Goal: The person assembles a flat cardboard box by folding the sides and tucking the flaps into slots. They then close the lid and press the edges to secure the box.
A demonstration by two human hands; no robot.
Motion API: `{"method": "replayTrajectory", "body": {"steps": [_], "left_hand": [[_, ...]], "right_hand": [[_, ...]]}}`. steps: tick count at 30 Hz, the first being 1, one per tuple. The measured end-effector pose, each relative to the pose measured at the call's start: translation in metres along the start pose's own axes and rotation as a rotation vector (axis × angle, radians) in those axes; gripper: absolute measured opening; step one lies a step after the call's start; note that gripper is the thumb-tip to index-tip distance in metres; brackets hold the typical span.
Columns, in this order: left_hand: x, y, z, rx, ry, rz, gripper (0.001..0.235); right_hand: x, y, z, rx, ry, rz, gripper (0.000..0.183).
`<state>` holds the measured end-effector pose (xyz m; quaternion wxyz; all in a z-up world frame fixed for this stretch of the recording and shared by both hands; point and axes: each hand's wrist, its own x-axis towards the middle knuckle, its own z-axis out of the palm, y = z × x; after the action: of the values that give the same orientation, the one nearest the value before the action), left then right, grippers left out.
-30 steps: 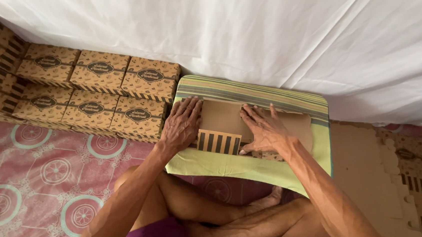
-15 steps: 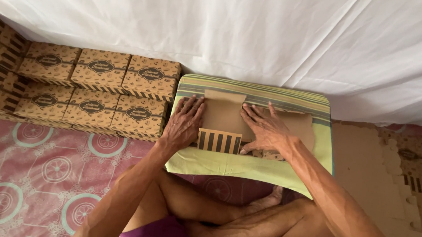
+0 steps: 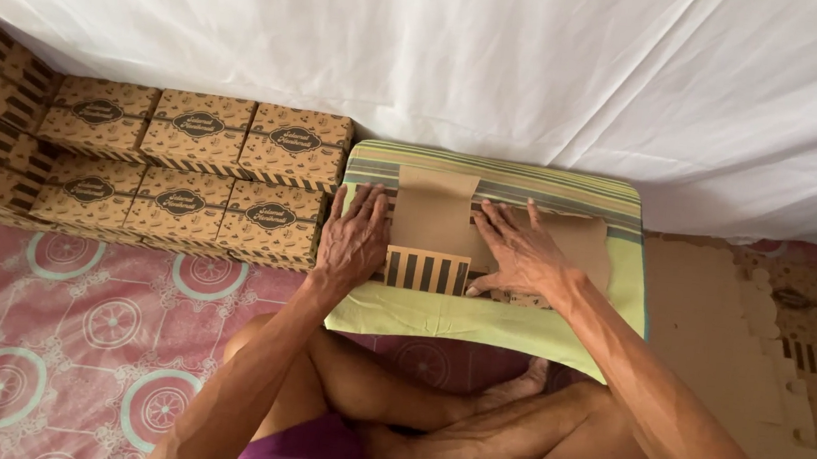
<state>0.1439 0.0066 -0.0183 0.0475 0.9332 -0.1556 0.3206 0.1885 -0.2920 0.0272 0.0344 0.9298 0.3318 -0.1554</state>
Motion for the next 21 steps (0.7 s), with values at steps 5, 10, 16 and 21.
{"method": "replayTrajectory", "body": {"steps": [5, 10, 16, 21], "left_hand": [[0.000, 0.004, -0.001, 0.103, 0.092, -0.026, 0.030], [-0.007, 0.001, 0.001, -0.027, -0.028, -0.007, 0.039], [-0.001, -0.006, 0.005, -0.146, -0.119, 0.108, 0.041], [-0.005, -0.006, 0.012, -0.143, -0.115, 0.046, 0.043]], "right_hand": [[-0.004, -0.006, -0.009, 0.007, -0.025, 0.029, 0.139], [-0.006, -0.009, -0.014, 0.055, -0.055, 0.048, 0.143], [-0.001, -0.002, -0.011, 0.029, -0.072, -0.014, 0.142], [-0.001, -0.001, -0.007, -0.012, -0.038, 0.002, 0.141]]}}
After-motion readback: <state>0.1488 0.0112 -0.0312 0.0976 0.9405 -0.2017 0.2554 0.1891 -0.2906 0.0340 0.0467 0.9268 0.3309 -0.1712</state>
